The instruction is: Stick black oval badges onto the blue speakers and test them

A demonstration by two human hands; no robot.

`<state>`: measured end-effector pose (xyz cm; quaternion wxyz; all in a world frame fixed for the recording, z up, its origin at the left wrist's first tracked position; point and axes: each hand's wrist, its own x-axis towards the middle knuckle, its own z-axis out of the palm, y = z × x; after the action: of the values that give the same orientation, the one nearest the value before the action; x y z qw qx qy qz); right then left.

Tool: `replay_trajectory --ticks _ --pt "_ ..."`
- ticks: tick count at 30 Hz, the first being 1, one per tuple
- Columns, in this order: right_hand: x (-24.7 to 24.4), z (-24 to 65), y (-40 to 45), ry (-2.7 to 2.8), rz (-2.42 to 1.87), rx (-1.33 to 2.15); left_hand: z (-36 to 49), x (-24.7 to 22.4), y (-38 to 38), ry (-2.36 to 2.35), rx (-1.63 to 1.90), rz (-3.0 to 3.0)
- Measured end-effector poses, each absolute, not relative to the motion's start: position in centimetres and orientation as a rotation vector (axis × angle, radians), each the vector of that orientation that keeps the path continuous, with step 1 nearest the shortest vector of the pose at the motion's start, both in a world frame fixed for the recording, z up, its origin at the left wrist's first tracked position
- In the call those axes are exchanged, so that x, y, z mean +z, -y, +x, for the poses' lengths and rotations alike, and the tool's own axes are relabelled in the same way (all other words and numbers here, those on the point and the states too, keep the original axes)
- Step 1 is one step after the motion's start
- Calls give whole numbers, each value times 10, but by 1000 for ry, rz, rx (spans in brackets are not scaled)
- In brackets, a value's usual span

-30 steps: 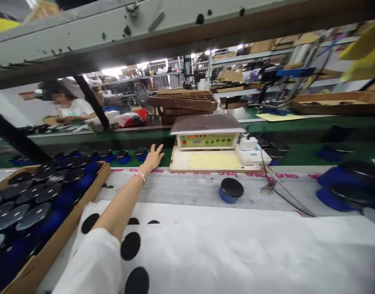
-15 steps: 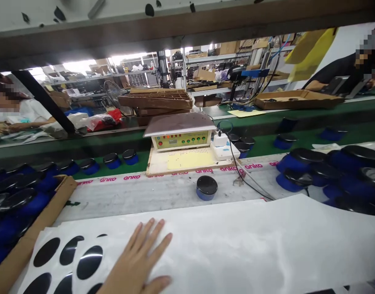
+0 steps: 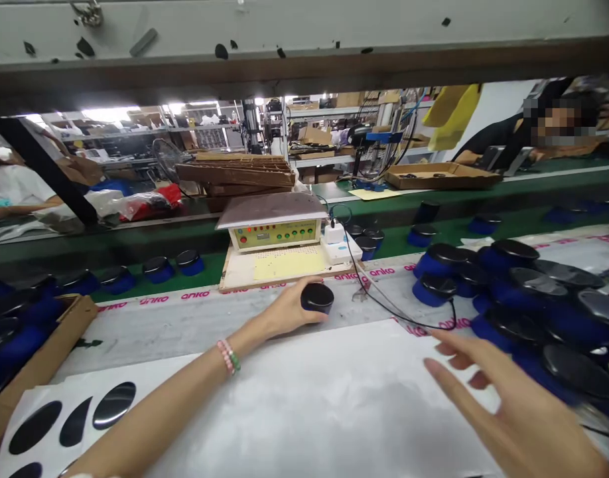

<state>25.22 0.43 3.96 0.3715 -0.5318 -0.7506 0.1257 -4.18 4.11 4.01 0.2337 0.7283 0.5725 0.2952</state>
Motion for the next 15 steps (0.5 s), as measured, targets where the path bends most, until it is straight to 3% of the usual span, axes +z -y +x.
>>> replay_trajectory --ticks 5,9,15 --pt "51 199 11 1828 -1309 876 -12 75 -10 -1580 846 2068" --pt "55 172 8 1769 -955 1331 4 101 26 -1659 685 2198" --pt "55 160 7 1646 -731 1510 4 103 41 -1782 677 2322"
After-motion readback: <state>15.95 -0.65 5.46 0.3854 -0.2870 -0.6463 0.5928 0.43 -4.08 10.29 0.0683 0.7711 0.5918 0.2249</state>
